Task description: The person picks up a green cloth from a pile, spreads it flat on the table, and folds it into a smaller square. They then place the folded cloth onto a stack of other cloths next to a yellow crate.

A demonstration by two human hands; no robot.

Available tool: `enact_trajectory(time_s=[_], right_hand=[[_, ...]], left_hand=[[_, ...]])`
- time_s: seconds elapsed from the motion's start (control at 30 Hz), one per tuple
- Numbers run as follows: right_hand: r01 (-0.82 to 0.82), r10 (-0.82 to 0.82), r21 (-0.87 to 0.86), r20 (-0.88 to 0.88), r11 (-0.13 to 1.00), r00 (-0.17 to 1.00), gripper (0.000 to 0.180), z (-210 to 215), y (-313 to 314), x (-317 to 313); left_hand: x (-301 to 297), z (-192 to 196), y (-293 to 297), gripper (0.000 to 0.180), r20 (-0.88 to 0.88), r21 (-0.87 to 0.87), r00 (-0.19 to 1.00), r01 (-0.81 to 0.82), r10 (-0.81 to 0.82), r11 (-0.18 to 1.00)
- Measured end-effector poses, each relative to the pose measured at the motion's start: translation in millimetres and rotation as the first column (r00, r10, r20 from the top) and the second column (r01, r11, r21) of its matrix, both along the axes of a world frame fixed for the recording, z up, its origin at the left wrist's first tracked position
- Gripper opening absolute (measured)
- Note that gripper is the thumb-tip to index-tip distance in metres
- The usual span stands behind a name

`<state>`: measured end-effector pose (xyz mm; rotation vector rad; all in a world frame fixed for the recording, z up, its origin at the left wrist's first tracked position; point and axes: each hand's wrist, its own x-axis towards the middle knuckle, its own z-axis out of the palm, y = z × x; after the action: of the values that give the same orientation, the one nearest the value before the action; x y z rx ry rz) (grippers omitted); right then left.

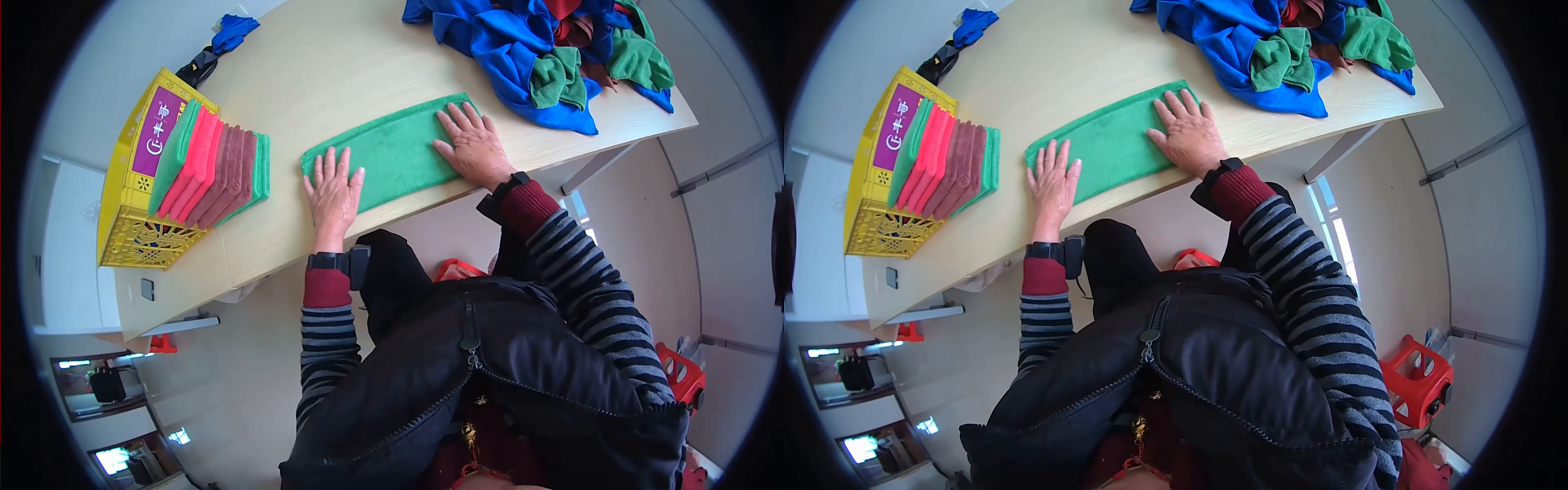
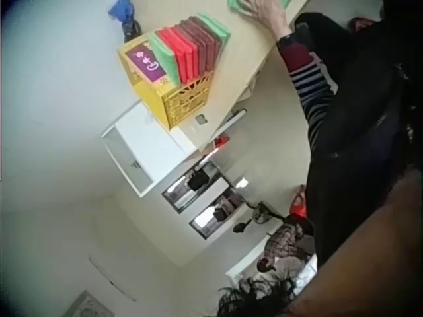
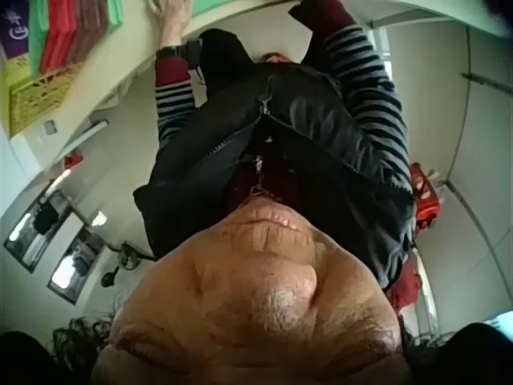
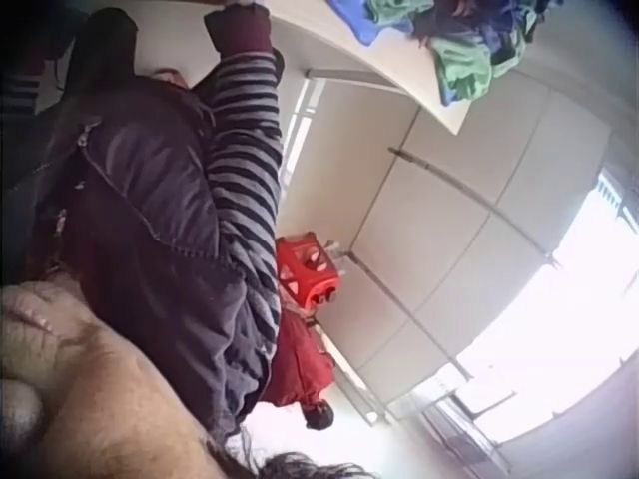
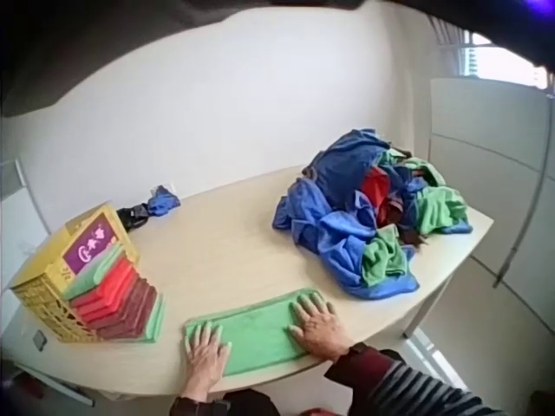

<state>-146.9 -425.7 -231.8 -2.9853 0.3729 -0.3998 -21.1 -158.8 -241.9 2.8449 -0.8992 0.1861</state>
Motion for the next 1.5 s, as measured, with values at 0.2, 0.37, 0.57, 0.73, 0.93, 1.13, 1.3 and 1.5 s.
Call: enact_trajectory(time_s=[0.2, 0.37, 0.57, 0.73, 0.93, 1.13, 1.3, 1.5], right_hand=[[-0.001, 0.001, -0.001, 0.013, 1.000, 1.000, 0.064, 0.2, -3.7, 1.1], [0.010, -0.010, 0.023, -0.004, 1.000, 1.000, 0.066, 0.3, -14.7, 4.2], [0.029, -0.027, 0.019, -0.087, 0.999, 0.996, 0.067, 11.6, -8.5, 8.0], [-0.141, 0.141, -0.003, -0.039, 0.990, 0.989, 0.066, 29.0, 61.9, 23.9], [-0.299, 0.300, 0.038, -0.002, 0.953, 0.954, 0.063, 6.2, 94.2, 45.4], [-0.204, 0.204, -0.004, 0.017, 0.979, 0.979, 0.061, -2.7, 34.2, 42.1], [-0.070, 0.070, -0.002, -0.040, 0.998, 0.997, 0.062, 2.6, -8.8, 26.9], [0.001, -0.009, -0.058, -0.134, 0.998, 0.991, 0.063, 12.7, -18.0, 22.5]], left_hand=[[23.6, -3.7, 23.2, 0.065, -0.069, -0.040, 0.985, -0.158, 0.155, 0.987], [26.6, -5.5, 37.8, 0.066, -0.069, -0.047, 0.974, -0.220, 0.216, 0.974], [20.1, 0.0, 35.5, 0.065, -0.056, -0.096, 0.977, -0.212, 0.207, 0.973], [-1.5, 8.1, 17.3, 0.059, 0.147, -0.088, 0.968, -0.193, 0.204, 0.977], [-16.0, 2.5, -15.5, 0.053, 0.130, -0.087, 0.991, 0.043, -0.031, 0.995], [-9.8, 1.0, -8.0, 0.053, 0.097, -0.081, 0.994, 0.057, -0.049, 0.995], [-4.4, 3.7, -5.1, 0.056, 0.069, -0.038, 0.998, 0.010, -0.008, 0.999], [-14.3, 20.9, -2.7, 0.058, 0.052, -0.033, 0.997, -0.058, 0.060, 0.998]])
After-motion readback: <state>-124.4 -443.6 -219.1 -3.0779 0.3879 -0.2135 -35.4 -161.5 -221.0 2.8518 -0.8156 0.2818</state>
